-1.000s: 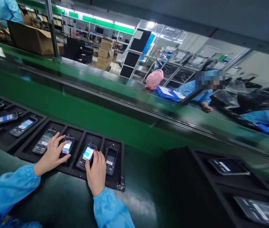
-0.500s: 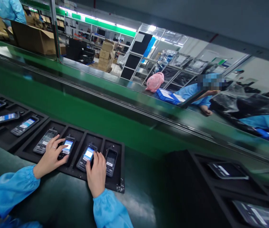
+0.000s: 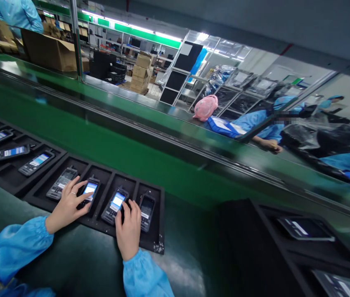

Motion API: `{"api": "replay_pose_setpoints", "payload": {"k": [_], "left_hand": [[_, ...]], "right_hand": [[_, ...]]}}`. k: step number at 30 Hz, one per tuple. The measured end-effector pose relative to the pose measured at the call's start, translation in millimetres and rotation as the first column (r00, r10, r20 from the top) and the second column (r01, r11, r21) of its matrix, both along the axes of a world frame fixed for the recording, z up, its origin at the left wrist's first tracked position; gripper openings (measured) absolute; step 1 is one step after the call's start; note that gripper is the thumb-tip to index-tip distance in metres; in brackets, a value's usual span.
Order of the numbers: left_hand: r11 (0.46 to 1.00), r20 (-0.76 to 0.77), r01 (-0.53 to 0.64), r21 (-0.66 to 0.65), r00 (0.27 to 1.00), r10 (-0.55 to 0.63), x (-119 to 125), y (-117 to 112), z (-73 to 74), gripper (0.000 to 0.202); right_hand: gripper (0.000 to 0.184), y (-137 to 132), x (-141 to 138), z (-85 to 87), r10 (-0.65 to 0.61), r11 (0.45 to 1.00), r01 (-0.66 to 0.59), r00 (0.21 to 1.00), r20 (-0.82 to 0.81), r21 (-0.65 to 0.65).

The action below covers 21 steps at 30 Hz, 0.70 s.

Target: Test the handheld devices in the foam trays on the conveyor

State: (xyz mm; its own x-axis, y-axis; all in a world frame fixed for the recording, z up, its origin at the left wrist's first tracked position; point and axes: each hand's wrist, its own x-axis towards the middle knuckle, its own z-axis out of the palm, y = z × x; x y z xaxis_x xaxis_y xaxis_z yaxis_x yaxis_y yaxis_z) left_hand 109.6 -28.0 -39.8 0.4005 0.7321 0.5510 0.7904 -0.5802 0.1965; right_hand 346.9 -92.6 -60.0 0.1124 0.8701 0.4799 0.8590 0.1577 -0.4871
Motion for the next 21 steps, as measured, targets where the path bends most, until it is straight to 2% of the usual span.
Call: {"api": "replay_pose_setpoints", "payload": {"k": [6,15,21], "left_hand": [[0.996,0.086,-0.044,-0.077,0.995,0.051,-2.3,2.0,-2.7,0.036],[0.993,0.074,-0.049,-0.108,0.996,0.057,-3.4,4.3,-4.3,0.032],[0.997,0.039,-0.018,-0.074,0.999,0.021,-2.5,3.4,-2.6,0.028]], "right_hand": [[0.028,-1.5,-1.8,4.9,0.012,1.0,-0.011,0.998,0.061,-0.018],[0.03,-2.1,-0.9,5.3,0.002,1.0,-0.002,0.999,0.048,-0.003],[0.028,-1.5,-1.2,2.9,0.01,1.0,-0.01,0.999,0.033,-0.01]]}}
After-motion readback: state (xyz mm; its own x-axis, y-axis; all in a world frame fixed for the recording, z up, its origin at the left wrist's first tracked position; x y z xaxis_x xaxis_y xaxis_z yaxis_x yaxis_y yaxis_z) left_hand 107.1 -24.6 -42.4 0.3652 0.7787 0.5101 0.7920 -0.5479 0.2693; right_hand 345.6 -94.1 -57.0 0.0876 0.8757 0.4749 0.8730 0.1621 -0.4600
